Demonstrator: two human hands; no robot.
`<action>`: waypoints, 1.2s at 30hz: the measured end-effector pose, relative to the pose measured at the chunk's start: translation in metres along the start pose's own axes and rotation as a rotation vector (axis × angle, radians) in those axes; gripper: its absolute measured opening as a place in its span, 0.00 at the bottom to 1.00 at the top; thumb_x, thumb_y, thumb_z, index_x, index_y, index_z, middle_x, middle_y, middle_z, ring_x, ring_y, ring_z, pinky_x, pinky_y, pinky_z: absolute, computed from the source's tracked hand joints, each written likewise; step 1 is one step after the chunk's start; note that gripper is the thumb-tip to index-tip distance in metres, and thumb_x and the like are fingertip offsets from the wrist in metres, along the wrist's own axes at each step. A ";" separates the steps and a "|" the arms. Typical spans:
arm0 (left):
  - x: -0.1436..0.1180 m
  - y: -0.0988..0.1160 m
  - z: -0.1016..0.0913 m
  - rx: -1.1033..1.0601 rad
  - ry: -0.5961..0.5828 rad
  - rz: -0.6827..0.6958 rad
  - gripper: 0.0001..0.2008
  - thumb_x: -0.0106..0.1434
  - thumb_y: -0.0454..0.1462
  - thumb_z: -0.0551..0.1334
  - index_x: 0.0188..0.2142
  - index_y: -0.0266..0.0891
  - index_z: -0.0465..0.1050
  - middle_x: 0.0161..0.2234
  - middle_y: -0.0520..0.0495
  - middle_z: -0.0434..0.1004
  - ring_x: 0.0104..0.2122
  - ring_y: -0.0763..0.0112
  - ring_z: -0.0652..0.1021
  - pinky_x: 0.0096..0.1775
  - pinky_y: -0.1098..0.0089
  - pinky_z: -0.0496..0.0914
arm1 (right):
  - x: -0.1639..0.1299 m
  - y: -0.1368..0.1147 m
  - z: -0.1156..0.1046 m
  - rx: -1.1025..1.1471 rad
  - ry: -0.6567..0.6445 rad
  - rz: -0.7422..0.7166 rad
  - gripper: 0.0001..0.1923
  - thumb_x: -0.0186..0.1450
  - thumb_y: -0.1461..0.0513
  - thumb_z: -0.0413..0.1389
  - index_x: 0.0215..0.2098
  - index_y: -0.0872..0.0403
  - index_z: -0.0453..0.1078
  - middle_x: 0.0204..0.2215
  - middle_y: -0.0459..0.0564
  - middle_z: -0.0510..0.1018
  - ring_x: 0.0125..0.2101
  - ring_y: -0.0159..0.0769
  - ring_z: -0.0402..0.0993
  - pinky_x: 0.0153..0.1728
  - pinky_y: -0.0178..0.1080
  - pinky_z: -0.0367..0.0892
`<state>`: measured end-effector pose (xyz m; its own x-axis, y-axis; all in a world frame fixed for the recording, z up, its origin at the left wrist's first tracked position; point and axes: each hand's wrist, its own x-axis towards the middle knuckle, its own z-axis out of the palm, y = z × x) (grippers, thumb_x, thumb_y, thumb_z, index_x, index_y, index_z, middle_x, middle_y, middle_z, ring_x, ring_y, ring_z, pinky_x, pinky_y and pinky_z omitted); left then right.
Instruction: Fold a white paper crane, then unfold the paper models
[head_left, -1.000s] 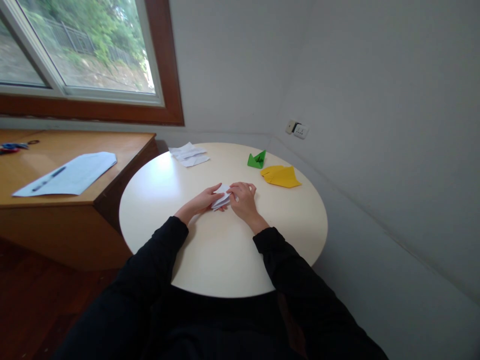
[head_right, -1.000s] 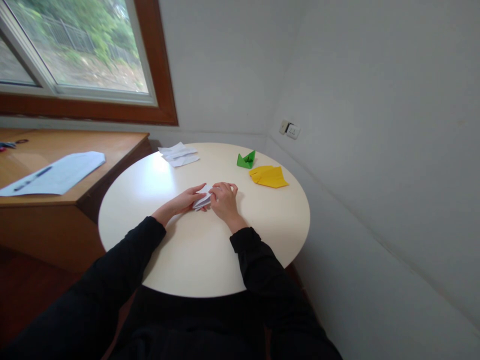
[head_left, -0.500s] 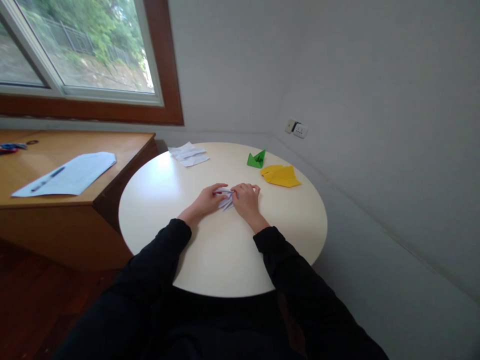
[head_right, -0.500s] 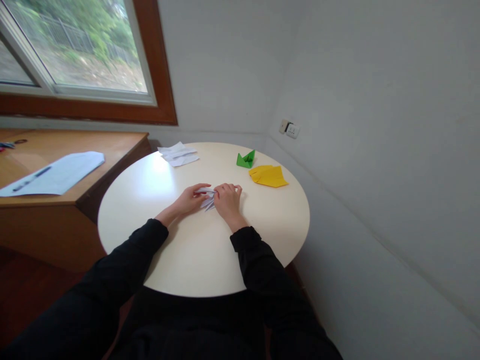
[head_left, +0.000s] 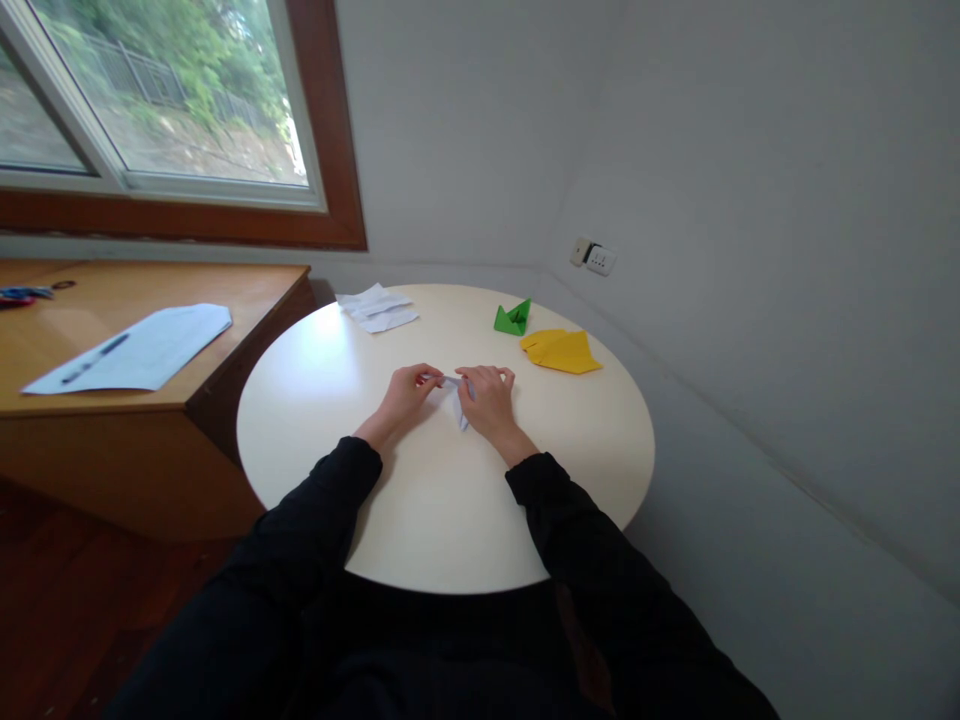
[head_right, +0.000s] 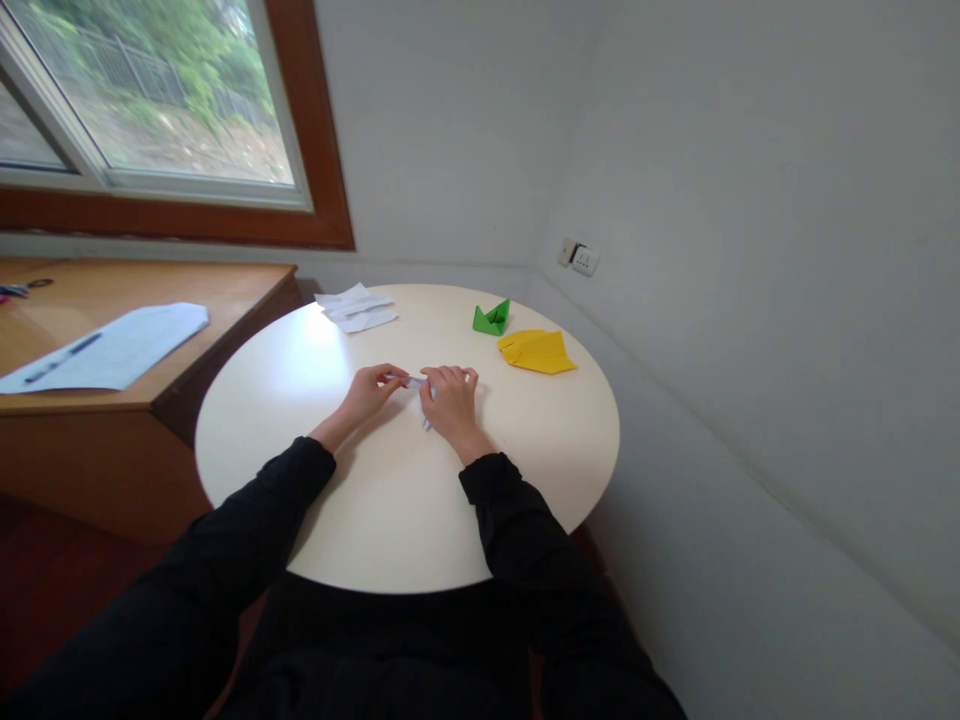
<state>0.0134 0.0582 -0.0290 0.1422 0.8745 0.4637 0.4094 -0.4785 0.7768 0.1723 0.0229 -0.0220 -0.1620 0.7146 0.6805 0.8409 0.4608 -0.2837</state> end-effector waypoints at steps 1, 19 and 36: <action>0.000 0.000 0.000 0.003 0.004 0.001 0.07 0.53 0.35 0.60 0.29 0.37 0.76 0.29 0.45 0.80 0.30 0.65 0.76 0.37 0.66 0.68 | 0.000 0.000 0.000 0.013 0.000 -0.010 0.09 0.63 0.66 0.50 0.37 0.53 0.71 0.36 0.49 0.79 0.39 0.38 0.69 0.46 0.45 0.47; -0.001 0.004 -0.004 -0.044 0.007 0.013 0.07 0.52 0.39 0.62 0.27 0.38 0.76 0.26 0.48 0.76 0.27 0.69 0.71 0.33 0.69 0.65 | -0.001 0.004 0.005 -0.035 0.040 -0.024 0.11 0.66 0.63 0.49 0.28 0.53 0.69 0.30 0.48 0.77 0.39 0.37 0.68 0.48 0.45 0.46; 0.000 0.011 -0.010 -0.419 -0.107 -0.114 0.12 0.49 0.43 0.66 0.22 0.36 0.71 0.19 0.54 0.67 0.22 0.76 0.67 0.28 0.72 0.62 | 0.000 0.001 0.004 0.086 0.058 0.187 0.09 0.64 0.63 0.48 0.29 0.52 0.69 0.43 0.51 0.73 0.47 0.40 0.63 0.50 0.46 0.45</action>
<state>0.0085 0.0521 -0.0163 0.2184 0.9163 0.3356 0.0304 -0.3501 0.9362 0.1710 0.0254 -0.0246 0.0247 0.7618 0.6473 0.8059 0.3679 -0.4638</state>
